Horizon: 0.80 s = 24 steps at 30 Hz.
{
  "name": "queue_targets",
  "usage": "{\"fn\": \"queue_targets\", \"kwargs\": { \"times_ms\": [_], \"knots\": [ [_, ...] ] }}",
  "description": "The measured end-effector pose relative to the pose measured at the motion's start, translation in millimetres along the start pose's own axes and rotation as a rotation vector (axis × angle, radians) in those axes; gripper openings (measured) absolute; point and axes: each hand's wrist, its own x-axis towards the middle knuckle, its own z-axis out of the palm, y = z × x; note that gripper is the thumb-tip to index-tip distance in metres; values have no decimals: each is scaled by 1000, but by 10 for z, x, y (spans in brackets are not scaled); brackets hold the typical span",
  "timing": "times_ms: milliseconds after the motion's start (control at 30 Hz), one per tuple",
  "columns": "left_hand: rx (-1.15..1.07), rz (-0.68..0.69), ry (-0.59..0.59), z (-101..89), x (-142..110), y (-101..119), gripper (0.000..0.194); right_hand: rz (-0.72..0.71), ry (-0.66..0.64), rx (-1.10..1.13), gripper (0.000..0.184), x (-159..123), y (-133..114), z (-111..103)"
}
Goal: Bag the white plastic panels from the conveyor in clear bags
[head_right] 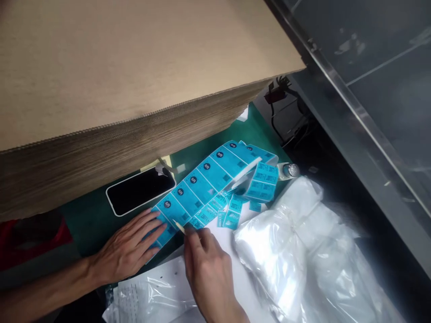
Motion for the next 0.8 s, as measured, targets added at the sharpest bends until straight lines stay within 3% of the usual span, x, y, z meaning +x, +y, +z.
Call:
{"fn": "queue_targets", "kwargs": {
  "times_ms": [133, 267, 800],
  "knots": [
    [-1, -24, -28, -33, -156, 9, 40, -14, -43, -11, 28, 101, -231, 276],
    [-5, -34, -47, -15, -195, -2, 40, 22, -42, 6, 29, 104, -362, 420],
    [-6, -40, -27, 43, -215, -19, 41, 76, -61, -27, 30, 79, -392, 518]
  ]
}}
